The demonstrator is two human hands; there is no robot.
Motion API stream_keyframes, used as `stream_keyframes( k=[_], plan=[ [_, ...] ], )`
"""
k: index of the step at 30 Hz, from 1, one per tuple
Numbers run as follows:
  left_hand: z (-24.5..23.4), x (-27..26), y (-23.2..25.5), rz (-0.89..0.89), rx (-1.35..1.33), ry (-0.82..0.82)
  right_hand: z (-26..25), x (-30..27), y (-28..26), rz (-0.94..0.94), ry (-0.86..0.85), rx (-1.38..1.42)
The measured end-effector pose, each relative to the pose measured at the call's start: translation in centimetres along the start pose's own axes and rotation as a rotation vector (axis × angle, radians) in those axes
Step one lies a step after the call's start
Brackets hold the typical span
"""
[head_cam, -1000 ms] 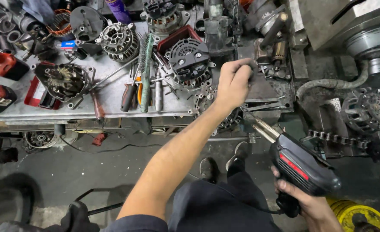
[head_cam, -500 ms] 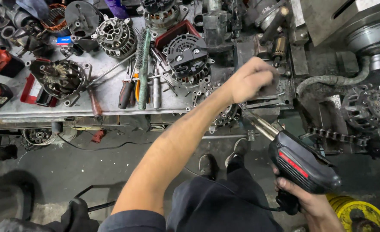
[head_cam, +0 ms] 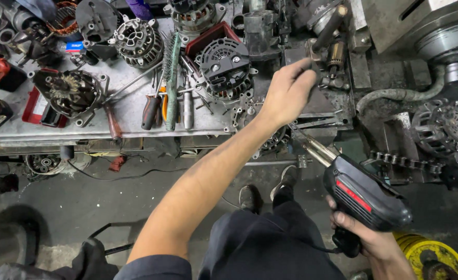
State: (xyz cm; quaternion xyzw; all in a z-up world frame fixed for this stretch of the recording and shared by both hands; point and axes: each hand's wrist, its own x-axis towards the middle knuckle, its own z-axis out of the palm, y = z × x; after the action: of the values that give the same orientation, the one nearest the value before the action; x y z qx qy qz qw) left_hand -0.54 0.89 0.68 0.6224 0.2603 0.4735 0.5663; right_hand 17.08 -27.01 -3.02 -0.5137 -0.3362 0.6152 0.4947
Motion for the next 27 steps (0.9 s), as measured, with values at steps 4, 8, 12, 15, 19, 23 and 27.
stream_keyframes(
  k=[4,8,12,15,19,23,27],
  plan=[
    [0.6,-0.7,1.8,-0.055,0.114,0.121,0.6,-0.2,-0.5,0.023,0.042,-0.021],
    [1.2,-1.0,1.9,-0.011,0.224,0.365,0.3,-0.3,0.0,0.073,0.089,0.003],
    [1.1,-0.8,2.1,-0.033,0.283,0.370,0.2,-0.6,0.2,0.041,0.098,-0.023],
    [1.9,-1.1,2.1,0.024,0.358,0.388,0.0,-0.5,0.4,0.043,0.119,-0.075],
    [3.1,-2.0,3.6,0.077,0.333,0.324,-0.1,-0.5,0.5,0.024,0.133,-0.079],
    [1.7,-0.9,3.4,-0.096,0.177,0.129,-0.4,-0.6,0.7,0.038,0.113,-0.044],
    [0.5,1.3,-0.7,-0.010,0.043,0.075,-0.9,-0.8,1.0,0.021,0.139,-0.138]
  ],
)
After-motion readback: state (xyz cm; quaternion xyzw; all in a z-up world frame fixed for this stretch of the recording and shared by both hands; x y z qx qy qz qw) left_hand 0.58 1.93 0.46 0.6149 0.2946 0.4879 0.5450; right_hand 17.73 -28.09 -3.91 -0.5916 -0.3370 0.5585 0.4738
